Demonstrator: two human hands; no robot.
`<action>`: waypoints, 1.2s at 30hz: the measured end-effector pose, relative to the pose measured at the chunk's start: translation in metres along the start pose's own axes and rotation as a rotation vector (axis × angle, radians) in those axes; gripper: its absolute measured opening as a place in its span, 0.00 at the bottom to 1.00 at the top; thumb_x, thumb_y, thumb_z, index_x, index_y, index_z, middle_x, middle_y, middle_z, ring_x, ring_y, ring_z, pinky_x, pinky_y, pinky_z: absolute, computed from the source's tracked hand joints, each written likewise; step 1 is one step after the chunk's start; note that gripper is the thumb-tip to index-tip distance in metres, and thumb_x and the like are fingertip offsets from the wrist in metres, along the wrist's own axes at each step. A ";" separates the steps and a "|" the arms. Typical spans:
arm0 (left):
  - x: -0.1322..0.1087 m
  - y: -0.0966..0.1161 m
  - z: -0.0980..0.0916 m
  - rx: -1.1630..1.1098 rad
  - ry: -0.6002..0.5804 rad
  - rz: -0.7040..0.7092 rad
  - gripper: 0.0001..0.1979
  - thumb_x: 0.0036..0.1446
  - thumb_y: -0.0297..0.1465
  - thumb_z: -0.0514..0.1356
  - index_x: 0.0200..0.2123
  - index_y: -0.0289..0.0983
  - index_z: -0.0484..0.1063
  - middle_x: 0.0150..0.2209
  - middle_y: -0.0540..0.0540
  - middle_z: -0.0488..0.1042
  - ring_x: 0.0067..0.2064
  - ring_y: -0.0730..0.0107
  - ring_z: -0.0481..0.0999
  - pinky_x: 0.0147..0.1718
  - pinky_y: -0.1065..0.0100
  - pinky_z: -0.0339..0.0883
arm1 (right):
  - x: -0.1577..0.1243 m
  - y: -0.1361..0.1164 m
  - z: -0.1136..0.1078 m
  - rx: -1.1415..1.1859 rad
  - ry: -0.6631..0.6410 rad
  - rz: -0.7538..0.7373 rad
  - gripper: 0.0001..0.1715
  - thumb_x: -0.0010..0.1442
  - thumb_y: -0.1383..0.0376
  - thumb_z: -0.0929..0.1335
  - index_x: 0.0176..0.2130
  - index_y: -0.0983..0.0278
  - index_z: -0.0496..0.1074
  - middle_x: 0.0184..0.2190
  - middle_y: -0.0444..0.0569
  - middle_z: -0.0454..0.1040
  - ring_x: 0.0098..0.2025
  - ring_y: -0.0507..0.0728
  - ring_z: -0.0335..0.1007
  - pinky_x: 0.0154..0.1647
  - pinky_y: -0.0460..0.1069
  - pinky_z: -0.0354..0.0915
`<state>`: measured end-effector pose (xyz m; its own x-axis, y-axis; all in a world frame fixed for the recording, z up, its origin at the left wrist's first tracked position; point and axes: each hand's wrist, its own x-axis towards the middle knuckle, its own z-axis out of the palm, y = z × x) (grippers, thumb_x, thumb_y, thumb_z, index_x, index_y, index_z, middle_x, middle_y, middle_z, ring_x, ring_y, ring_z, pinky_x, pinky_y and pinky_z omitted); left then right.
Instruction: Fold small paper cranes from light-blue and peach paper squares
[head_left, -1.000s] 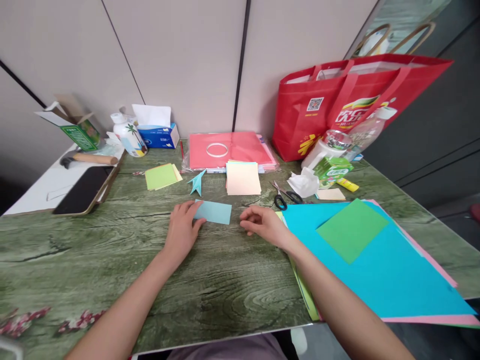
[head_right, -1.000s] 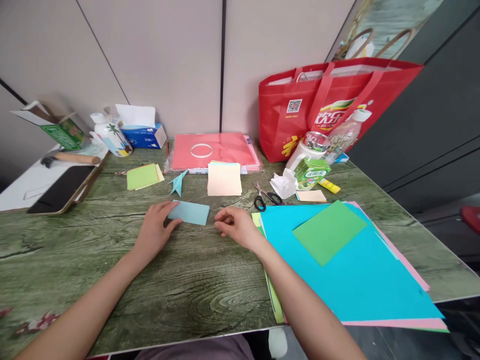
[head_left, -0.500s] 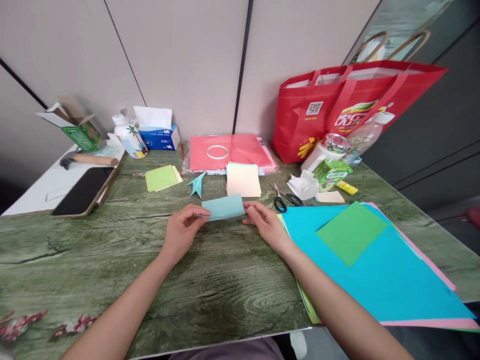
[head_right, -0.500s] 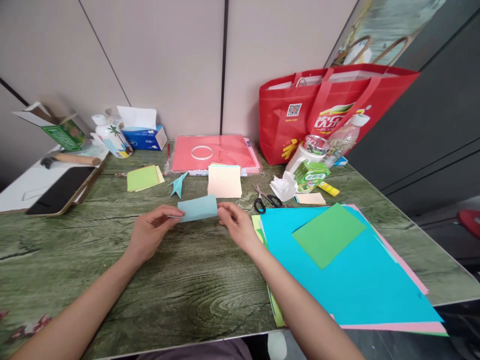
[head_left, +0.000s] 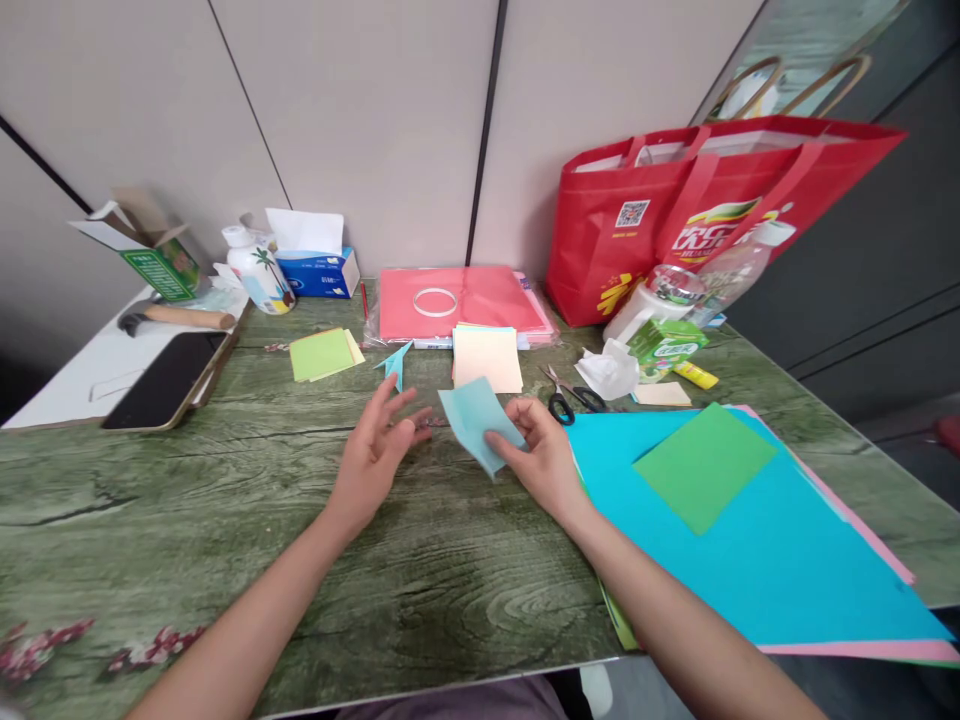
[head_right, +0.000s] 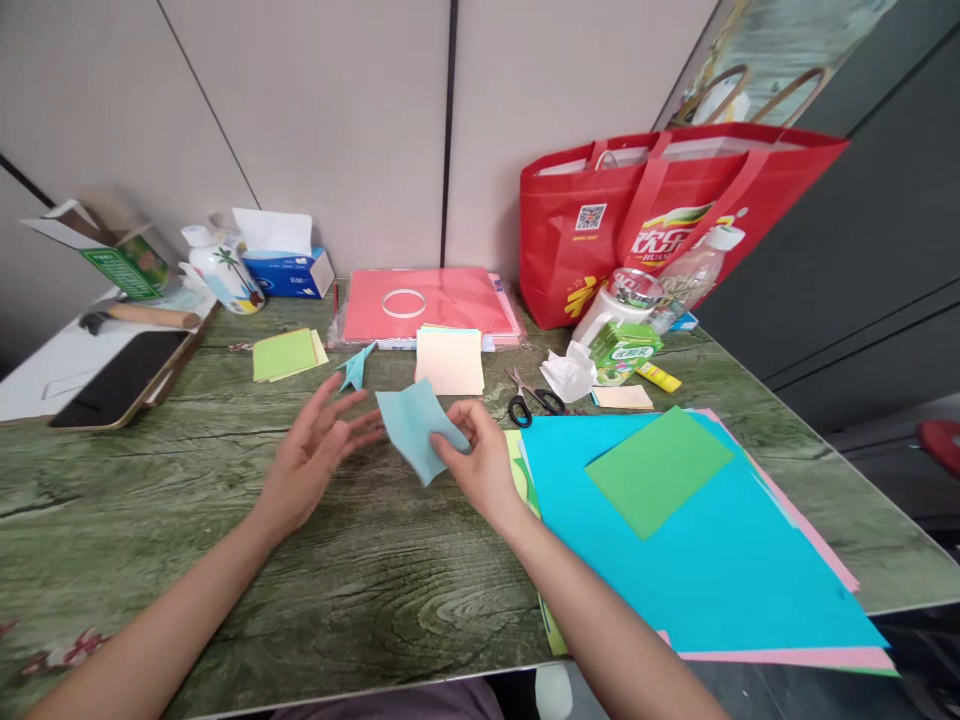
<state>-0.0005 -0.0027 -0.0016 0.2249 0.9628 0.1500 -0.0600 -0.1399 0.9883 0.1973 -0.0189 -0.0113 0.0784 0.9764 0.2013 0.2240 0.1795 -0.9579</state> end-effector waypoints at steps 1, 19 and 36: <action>-0.001 -0.001 0.002 -0.084 -0.041 -0.058 0.31 0.59 0.42 0.51 0.62 0.45 0.43 0.58 0.37 0.61 0.52 0.56 0.70 0.46 0.54 0.68 | -0.002 0.000 0.001 -0.059 0.035 -0.052 0.10 0.53 0.64 0.66 0.34 0.61 0.58 0.30 0.44 0.67 0.33 0.54 0.67 0.32 0.47 0.64; -0.006 0.006 0.010 -0.191 -0.091 -0.164 0.40 0.55 0.33 0.58 0.63 0.51 0.36 0.56 0.41 0.65 0.44 0.61 0.75 0.36 0.63 0.73 | -0.005 -0.008 0.002 -0.026 -0.108 0.042 0.10 0.51 0.65 0.69 0.37 0.59 0.75 0.38 0.46 0.75 0.40 0.57 0.70 0.34 0.49 0.67; 0.001 0.000 -0.006 0.326 -0.282 0.026 0.09 0.50 0.29 0.62 0.35 0.44 0.79 0.37 0.45 0.78 0.36 0.64 0.78 0.33 0.68 0.71 | -0.008 -0.011 0.003 -0.014 -0.237 0.122 0.16 0.53 0.71 0.66 0.40 0.56 0.76 0.39 0.42 0.78 0.40 0.56 0.74 0.35 0.50 0.73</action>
<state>-0.0061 -0.0007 -0.0015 0.4871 0.8634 0.1313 0.2311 -0.2724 0.9340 0.1909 -0.0286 -0.0035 -0.1235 0.9919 0.0299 0.2403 0.0591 -0.9689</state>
